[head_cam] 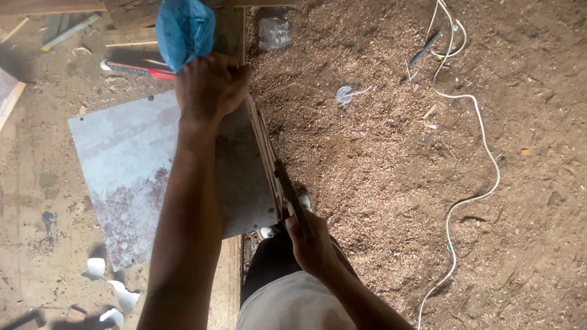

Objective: The person smooths the surface of a rectangular metal sheet using a small wooden block, repeatedly rubbing it across the sheet while holding it steady with the other hand. The person occasionally repositions the sheet and continues the smoothing motion.

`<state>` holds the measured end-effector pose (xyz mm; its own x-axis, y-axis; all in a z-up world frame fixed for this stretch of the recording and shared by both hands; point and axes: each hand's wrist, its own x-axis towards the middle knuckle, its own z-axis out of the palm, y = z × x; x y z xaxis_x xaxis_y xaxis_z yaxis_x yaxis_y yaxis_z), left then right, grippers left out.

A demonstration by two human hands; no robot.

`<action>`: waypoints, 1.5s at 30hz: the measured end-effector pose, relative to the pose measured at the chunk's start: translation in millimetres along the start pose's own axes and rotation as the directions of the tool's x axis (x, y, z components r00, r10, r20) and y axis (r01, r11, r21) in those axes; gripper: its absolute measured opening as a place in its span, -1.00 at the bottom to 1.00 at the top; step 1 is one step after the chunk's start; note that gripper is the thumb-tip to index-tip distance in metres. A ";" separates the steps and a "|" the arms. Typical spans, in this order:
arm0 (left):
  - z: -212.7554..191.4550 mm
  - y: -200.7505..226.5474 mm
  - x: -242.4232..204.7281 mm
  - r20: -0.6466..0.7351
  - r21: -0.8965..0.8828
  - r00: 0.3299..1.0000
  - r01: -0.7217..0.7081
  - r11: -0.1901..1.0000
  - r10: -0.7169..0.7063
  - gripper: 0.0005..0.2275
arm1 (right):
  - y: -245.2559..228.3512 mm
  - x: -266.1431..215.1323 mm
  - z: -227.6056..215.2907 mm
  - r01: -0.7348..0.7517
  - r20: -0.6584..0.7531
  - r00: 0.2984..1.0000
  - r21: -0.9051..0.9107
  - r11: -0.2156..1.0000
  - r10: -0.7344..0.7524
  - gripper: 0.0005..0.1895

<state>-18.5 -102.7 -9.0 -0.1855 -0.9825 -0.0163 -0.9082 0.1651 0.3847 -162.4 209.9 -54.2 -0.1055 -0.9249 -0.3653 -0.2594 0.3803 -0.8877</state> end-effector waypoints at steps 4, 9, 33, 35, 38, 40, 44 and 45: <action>-1.5 -4.2 4.8 -0.087 0.078 0.989 -0.109 0.991 0.116 -0.76 | -4.1 -0.1 3.0 -0.065 0.040 0.997 0.089 0.994 0.061 -0.72; -2.7 -5.9 1.0 -0.015 0.023 0.999 -0.051 0.998 0.051 -0.75 | -16.0 -3.0 1.3 0.153 -0.007 0.988 0.093 0.984 -0.153 -0.59; 20.2 8.2 -0.2 -0.127 0.069 0.984 -0.118 0.991 0.126 -0.72 | -24.3 9.9 -12.1 0.077 0.044 0.996 0.130 0.988 -0.084 -0.53; 30.9 8.7 -1.2 -0.187 0.107 0.968 -0.149 0.983 0.168 -0.73 | -27.1 8.5 -10.0 0.025 0.063 0.997 0.238 0.971 -0.041 -0.57; 35.9 16.4 10.6 -0.228 0.127 0.955 -0.164 0.978 0.190 -0.73 | -28.2 13.5 -14.6 0.018 0.046 0.999 0.221 0.975 -0.029 -0.57; 32.6 12.2 6.8 -0.171 0.107 0.973 -0.141 0.984 0.158 -0.72 | -22.2 4.0 -11.1 -0.032 0.060 0.998 0.124 0.992 0.025 -0.58; 19.3 4.0 4.7 -0.097 0.052 0.987 -0.121 0.991 0.125 -0.72 | -5.2 -8.9 -4.9 -0.065 0.054 0.997 0.069 0.996 0.061 -0.69; 15.4 2.9 3.9 -0.087 0.048 0.989 -0.120 0.992 0.123 -0.72 | -2.2 -9.3 -2.8 -0.032 0.039 0.999 0.111 0.993 0.028 -0.71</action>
<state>-27.6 -104.7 -22.2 -0.2626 -0.9584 0.1120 -0.8965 0.2853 0.3391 -163.5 217.6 -48.1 -0.0747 -0.9132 -0.4005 -0.1477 0.4073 -0.9013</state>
